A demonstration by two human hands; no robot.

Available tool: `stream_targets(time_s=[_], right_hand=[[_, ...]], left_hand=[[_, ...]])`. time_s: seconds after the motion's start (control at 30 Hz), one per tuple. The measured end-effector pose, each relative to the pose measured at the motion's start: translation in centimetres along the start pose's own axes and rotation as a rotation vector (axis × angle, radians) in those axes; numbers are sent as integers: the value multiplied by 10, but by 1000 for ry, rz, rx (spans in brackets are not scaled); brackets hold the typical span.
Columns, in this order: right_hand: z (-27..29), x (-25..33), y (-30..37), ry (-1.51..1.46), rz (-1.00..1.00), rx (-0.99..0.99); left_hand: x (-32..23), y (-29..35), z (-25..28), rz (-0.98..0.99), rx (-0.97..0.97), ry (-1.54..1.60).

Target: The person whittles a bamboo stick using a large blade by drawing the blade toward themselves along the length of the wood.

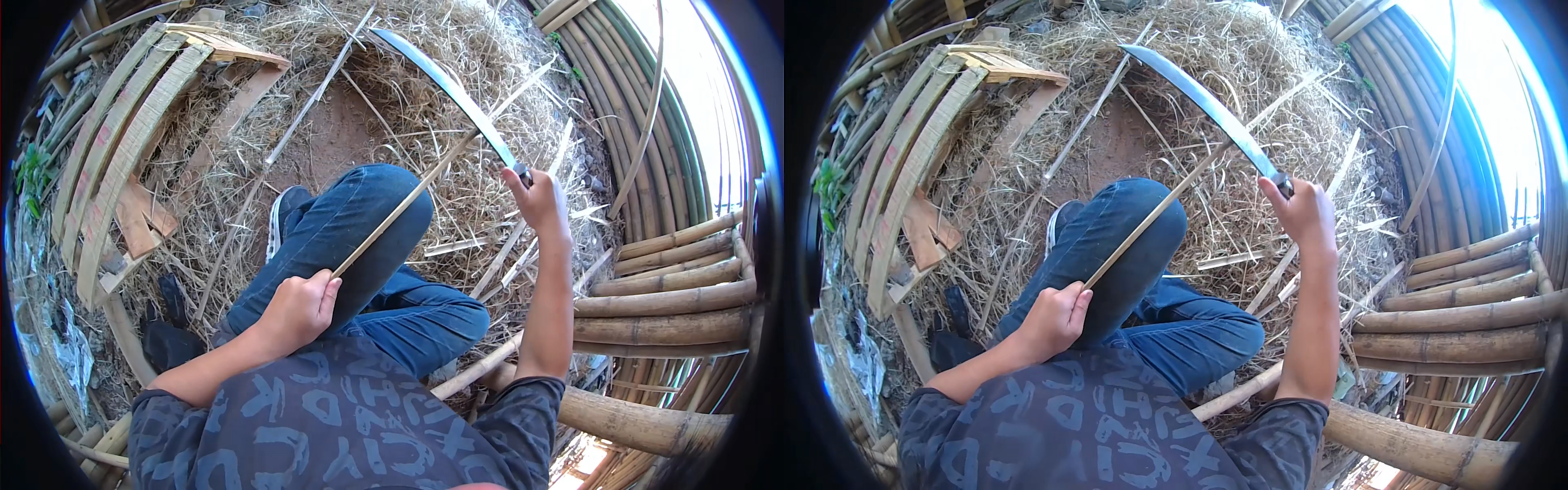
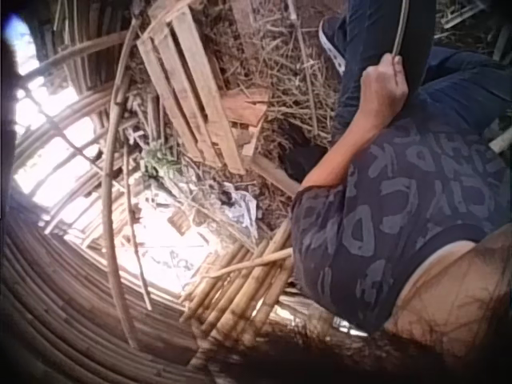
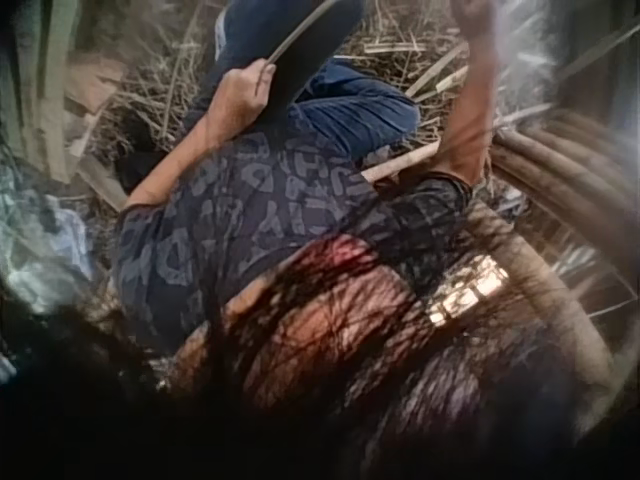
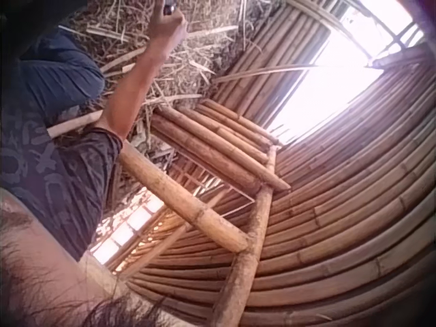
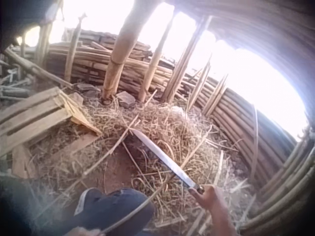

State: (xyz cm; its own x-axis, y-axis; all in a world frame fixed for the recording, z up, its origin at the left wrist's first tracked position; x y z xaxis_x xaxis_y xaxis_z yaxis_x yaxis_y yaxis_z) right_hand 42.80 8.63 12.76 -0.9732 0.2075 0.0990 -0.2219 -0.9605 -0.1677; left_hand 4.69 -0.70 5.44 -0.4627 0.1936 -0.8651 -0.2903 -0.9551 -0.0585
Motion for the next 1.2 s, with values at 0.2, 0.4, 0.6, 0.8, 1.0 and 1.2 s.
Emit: stream_targets(time_s=[0.2, 0.4, 0.6, 0.8, 1.0, 1.2], right_hand=[[-3, 52, 24, -100, 56, 171], [-12, 104, 42, -103, 421, 160], [-9, 80, 27, -51, 297, 89], [6, 44, 13, 47, 16, 92], [9, 72, 30, -68, 55, 193], [-5, 86, 45, 45, 354, 97]], left_hand=[[1, 2, 1, 9, 9, -23], [-1, 0, -2, -2, 19, -71], [-3, 0, -2, -5, -5, -112], [-5, 0, -2, -33, -10, -124], [-6, 5, 5, -22, -32, -165], [-7, 5, 8, -71, -11, -291]])
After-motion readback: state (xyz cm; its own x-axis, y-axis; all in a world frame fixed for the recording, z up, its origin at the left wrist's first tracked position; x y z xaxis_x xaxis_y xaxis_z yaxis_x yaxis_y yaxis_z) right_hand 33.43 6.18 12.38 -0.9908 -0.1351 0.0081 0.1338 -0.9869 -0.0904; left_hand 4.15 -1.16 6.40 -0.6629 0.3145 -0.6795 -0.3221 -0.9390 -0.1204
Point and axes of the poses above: each hand's wrist, its own y-axis away from the middle knuckle, its own z-axis out of the back of the hand, x = y × z, the point moved 2 cm from there along -y, towards the middle knuckle, and after that the axes turned 12 degrees about -x, right-handed, at the moved point
